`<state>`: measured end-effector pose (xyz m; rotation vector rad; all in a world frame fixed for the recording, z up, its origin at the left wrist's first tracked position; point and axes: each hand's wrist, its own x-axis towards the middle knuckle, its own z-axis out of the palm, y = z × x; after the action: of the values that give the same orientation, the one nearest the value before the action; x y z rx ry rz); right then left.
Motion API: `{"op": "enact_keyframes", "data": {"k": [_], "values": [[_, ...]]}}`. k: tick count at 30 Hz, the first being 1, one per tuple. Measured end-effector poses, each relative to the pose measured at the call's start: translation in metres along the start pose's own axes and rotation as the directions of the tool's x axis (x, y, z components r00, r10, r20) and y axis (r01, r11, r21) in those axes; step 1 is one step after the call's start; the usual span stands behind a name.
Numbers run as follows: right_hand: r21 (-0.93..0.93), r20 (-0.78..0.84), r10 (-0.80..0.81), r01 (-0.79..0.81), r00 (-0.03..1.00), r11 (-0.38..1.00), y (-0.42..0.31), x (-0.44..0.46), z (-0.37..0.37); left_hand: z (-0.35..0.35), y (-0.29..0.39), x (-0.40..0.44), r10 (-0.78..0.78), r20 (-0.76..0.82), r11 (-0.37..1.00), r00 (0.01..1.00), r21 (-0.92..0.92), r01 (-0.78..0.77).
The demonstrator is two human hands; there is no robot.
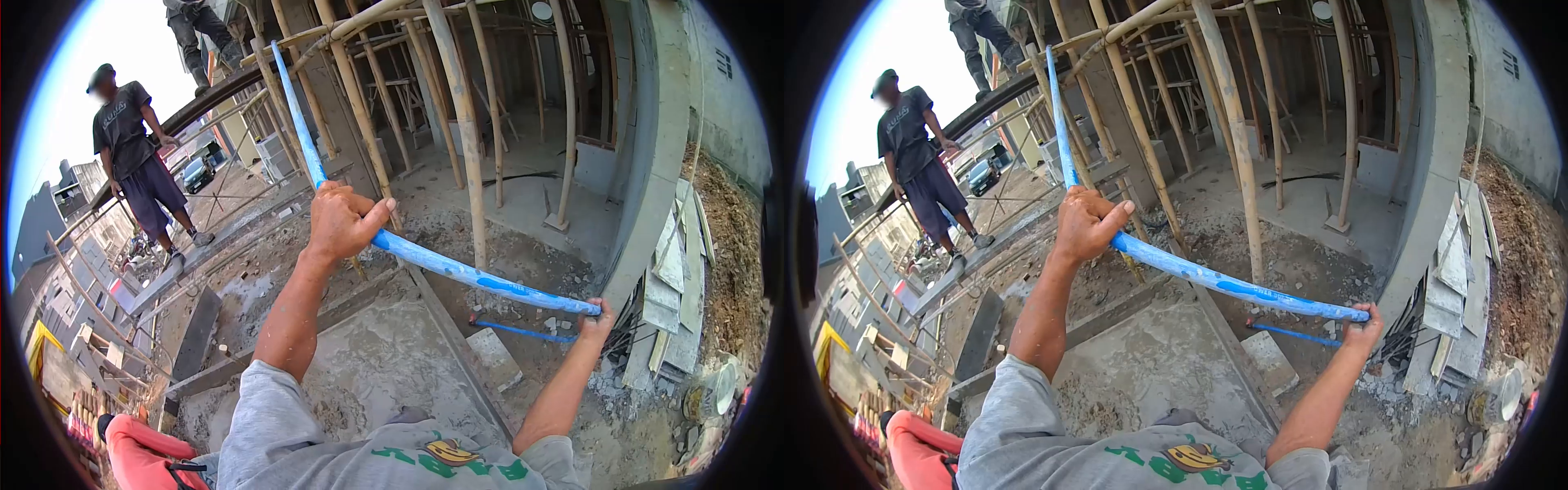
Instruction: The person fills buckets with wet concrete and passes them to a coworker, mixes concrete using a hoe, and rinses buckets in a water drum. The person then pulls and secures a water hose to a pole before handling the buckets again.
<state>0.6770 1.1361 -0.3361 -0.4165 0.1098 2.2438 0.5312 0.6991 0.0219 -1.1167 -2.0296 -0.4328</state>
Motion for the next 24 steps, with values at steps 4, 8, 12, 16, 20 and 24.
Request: {"op": "enact_keyframes", "data": {"k": [4,8,12,16,20,24], "values": [[-0.065,0.007,-0.014,0.014,1.0,0.998,-0.01,-0.069,0.003,-0.016,0.009,0.01,-0.038,0.06,0.982,0.997,0.185,0.026],[-0.12,0.032,-0.031,0.035,0.999,0.992,-0.007,-0.082,0.013,-0.062,0.037,0.019,-0.21,0.043,0.975,0.977,0.083,0.206],[-0.087,0.06,0.008,-0.003,0.998,0.996,-0.03,-0.087,0.006,-0.08,0.063,-0.012,-0.229,0.026,0.97,0.973,0.084,0.226],[-0.144,0.13,-0.12,0.139,0.984,0.98,-0.075,-0.107,0.002,-0.065,0.077,-0.008,-0.104,0.087,0.988,0.991,0.12,0.093],[-0.064,-0.068,-0.271,0.267,0.96,0.962,-0.084,-0.087,-0.005,-0.019,0.05,-0.016,-0.026,0.05,0.999,0.998,0.04,0.024],[0.14,-0.11,-0.118,0.133,0.987,0.981,-0.113,-0.017,-0.109,0.032,0.005,-0.048,0.025,0.117,1.0,0.993,0.003,-0.026]]}}
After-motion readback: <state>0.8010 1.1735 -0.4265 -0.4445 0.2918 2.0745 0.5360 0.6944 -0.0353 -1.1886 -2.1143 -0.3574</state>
